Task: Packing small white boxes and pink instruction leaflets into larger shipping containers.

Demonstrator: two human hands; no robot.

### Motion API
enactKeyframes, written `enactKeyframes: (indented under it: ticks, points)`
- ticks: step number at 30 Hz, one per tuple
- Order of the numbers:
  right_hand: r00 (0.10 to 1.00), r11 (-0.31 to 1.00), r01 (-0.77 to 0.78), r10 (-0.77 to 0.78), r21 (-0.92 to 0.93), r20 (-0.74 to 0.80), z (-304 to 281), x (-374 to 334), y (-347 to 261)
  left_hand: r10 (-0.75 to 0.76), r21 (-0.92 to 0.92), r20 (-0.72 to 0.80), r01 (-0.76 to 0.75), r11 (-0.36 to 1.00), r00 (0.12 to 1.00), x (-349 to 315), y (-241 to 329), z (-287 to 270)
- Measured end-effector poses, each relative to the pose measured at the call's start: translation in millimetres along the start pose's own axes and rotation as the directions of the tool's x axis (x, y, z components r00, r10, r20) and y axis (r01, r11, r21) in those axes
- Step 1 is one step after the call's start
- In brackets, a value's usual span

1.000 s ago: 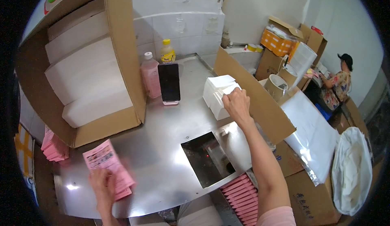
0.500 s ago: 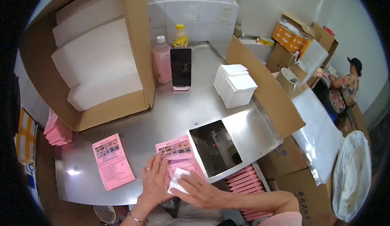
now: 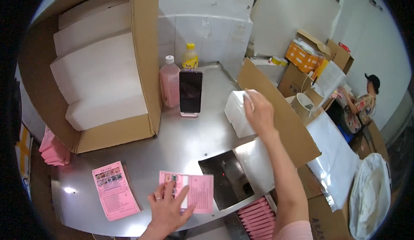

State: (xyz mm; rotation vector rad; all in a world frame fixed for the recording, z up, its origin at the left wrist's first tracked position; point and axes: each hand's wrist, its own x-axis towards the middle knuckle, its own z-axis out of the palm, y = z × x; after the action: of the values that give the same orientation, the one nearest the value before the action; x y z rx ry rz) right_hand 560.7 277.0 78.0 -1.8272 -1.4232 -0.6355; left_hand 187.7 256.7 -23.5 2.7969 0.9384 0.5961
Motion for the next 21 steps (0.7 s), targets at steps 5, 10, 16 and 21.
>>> enactKeyframes:
  ticks: [5,10,16,21]
  points:
    - [0.915,0.977,-0.077,0.149,-0.198,0.376,68,28,76,0.138,-0.045,0.036,-0.137,0.990,0.990,7,-1,6]
    - [0.826,0.921,-0.270,0.371,-0.280,0.425,49,12,48,0.122,-0.065,0.103,-0.115,0.991,0.987,11,-2,4]
    - [0.830,0.920,-0.316,0.387,-0.233,0.401,-4,-41,17,-0.001,-0.033,-0.005,0.000,0.999,1.000,6,1,11]
    - [0.995,0.994,-0.067,0.060,0.090,0.085,-45,-58,8,0.016,0.009,-0.085,-0.015,1.000,0.996,2,2,10]
